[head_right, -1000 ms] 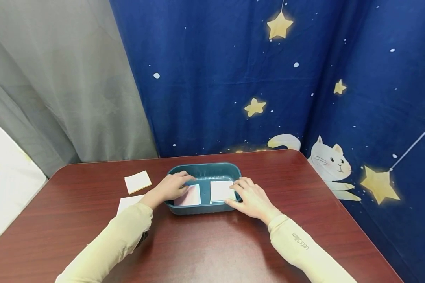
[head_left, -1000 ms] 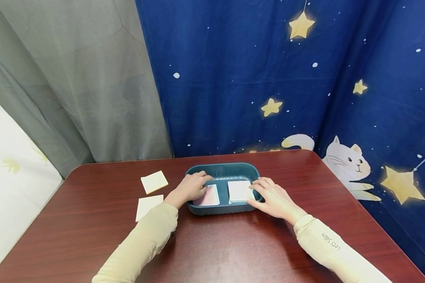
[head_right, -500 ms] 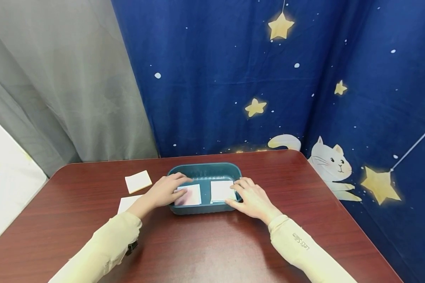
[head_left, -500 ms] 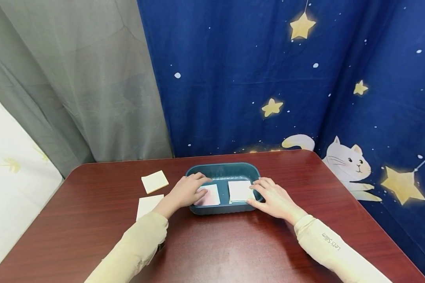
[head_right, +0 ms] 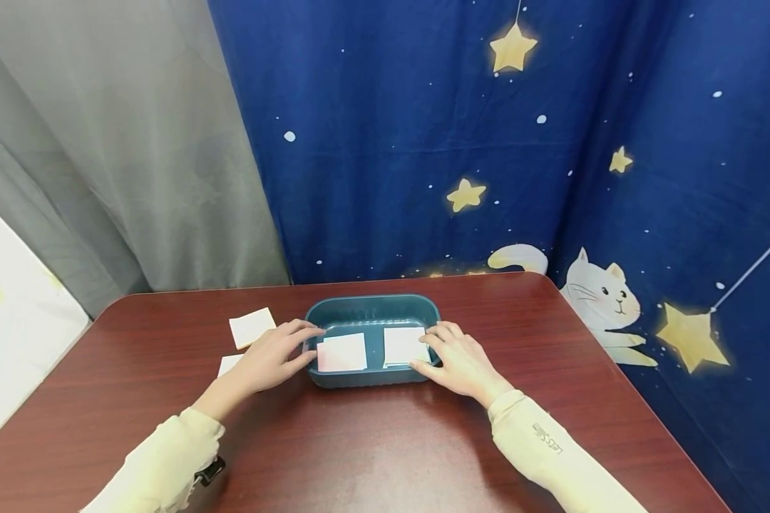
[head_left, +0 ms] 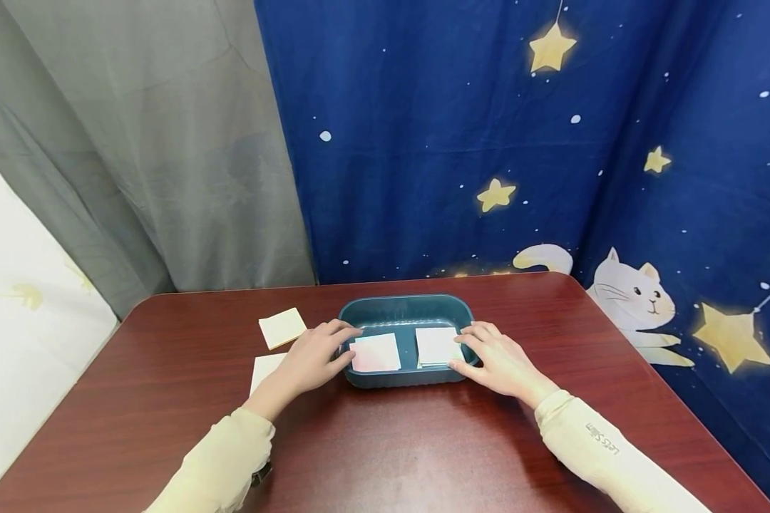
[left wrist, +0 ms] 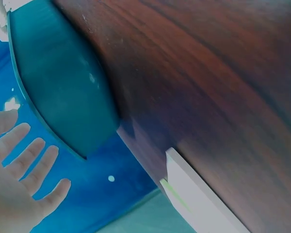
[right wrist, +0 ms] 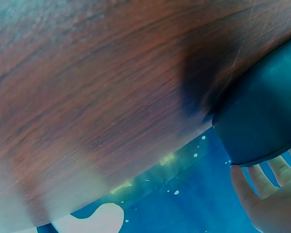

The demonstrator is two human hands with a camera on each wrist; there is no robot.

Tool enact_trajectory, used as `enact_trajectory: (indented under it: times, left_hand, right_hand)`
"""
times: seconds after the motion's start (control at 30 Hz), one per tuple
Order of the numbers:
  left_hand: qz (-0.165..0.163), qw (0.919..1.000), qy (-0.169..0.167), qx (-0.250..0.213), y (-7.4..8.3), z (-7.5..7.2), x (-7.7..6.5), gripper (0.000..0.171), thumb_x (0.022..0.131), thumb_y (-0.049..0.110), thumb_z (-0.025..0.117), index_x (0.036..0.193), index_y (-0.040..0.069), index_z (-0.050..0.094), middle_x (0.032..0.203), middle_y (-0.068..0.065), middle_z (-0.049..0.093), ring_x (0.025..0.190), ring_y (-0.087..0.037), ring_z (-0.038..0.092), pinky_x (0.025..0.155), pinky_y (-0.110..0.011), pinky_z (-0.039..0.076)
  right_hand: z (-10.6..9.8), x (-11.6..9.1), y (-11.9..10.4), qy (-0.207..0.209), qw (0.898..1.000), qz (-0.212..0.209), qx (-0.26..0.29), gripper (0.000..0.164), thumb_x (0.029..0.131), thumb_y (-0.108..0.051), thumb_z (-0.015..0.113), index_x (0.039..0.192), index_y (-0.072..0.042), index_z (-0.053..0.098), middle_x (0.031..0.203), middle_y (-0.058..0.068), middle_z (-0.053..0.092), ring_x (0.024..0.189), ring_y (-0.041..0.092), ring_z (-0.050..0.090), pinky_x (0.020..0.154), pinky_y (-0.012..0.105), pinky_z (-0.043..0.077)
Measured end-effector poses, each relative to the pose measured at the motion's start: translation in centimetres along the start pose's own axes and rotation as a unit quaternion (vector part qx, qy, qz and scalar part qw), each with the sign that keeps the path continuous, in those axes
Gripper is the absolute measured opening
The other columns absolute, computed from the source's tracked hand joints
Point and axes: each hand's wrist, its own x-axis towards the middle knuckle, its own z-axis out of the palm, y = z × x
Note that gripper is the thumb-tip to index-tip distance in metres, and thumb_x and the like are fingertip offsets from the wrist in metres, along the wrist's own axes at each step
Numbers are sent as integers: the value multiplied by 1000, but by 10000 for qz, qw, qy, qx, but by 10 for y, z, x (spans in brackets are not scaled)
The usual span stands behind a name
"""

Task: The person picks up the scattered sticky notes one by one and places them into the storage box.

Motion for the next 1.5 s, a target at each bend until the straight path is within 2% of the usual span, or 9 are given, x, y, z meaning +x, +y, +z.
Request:
enact_trajectory:
  times: [0.2,0.43,0.6,0.87,1.1,1.33,1.5]
  left_hand:
    - [-231,9995,211,24,-8,-6,-14,35,80,21,64,113,11,60,106,-5,56,96,-22,53,73,-43,42]
    - [-504,9975,384,318,-26,-9,-30,39,78,24,65,113,7,59,105,-7,55,95,-25,53,72,-45,42]
    - [-826,9950,367,430,-39,-9,-42,46,76,29,65,115,6,57,109,-12,54,96,-30,52,70,-50,41]
    - [-1439,9883,-7,501,-54,-6,-57,60,73,33,68,119,0,50,119,-24,46,103,-42,46,73,-56,38]
    - [-1595,9847,-432,559,-61,-4,-60,65,72,38,68,121,-2,48,122,-27,43,105,-43,44,73,-58,37]
    - [-1830,9756,-1126,462,-65,-2,-59,71,71,42,68,125,2,46,125,-27,40,108,-43,42,77,-58,34]
    - [-1874,9723,-1319,453,-69,1,-59,68,69,41,69,121,2,49,121,-23,45,102,-42,46,71,-56,37]
  right_hand:
    - [1,0,-1,-24,10000,14,15,55,81,-57,48,111,-13,61,114,4,51,112,23,39,82,44,40]
    - [0,0,-1,-1,10000,16,-8,53,81,-56,50,110,-13,61,115,5,52,112,23,39,82,44,40]
    - [0,0,0,0,10000,8,-5,54,81,-57,49,110,-13,61,115,5,51,113,23,39,83,44,40]
    - [1,0,1,13,10000,7,12,55,81,-57,48,110,-13,61,115,5,51,112,23,39,83,43,40]
    - [3,-1,1,20,10000,8,15,55,81,-57,48,110,-13,61,115,4,51,113,24,38,83,44,39]
    - [3,-1,1,25,10000,-9,4,54,81,-56,49,110,-12,61,114,5,52,114,24,38,84,45,39]
    - [3,-1,1,26,10000,-1,14,53,81,-56,49,110,-13,61,114,5,52,113,23,38,83,45,39]
